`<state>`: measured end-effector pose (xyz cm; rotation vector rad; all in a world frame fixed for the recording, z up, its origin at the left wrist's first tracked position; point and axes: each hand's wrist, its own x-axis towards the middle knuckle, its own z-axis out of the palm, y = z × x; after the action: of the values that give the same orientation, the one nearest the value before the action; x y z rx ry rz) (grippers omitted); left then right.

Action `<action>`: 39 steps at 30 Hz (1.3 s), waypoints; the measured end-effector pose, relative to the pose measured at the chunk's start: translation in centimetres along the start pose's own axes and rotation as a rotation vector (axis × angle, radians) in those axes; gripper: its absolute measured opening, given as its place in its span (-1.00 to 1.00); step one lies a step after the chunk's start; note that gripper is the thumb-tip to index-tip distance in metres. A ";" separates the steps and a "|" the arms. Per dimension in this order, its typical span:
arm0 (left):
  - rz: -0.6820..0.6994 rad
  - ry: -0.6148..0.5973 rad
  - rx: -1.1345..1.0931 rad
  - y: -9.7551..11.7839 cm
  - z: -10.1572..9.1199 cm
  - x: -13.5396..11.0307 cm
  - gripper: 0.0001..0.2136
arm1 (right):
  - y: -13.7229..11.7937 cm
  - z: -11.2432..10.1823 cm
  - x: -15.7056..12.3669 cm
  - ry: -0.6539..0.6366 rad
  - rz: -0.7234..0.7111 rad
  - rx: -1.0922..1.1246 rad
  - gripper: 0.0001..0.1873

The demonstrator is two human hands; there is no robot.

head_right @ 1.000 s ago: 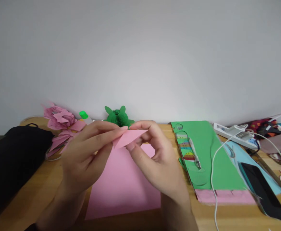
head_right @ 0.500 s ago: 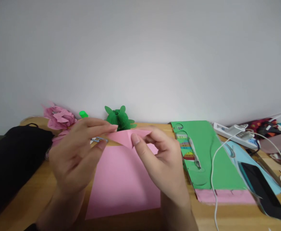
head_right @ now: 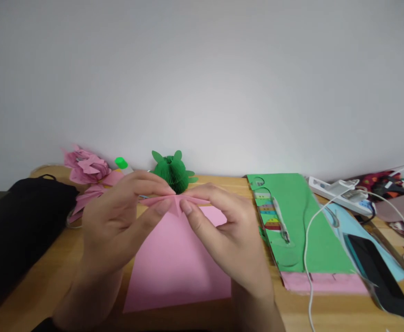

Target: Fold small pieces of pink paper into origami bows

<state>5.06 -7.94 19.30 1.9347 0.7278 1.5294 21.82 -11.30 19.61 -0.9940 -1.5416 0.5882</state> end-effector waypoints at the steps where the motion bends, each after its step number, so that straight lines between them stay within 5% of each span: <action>1: 0.007 -0.006 0.007 0.0 0.1 0.1 -0.90 | 0.0 0.0 0.0 -0.012 0.000 0.009 -0.80; 23: 0.194 -0.006 0.392 -0.3 0.2 0.1 -0.94 | 0.1 -0.1 0.0 0.107 -0.276 -0.239 -0.69; 31: 0.229 -0.003 0.376 -0.3 0.2 0.1 -0.92 | -0.1 0.2 0.2 0.128 -0.258 -0.260 -0.73; 39: 0.265 0.134 0.378 -0.6 0.3 0.1 -0.89 | 0.1 -1.5 0.3 0.218 -0.214 -0.358 -0.77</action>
<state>5.31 -7.46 18.89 2.2958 0.8996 1.7968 23.28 -11.19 20.00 -1.1010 -1.5599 0.0497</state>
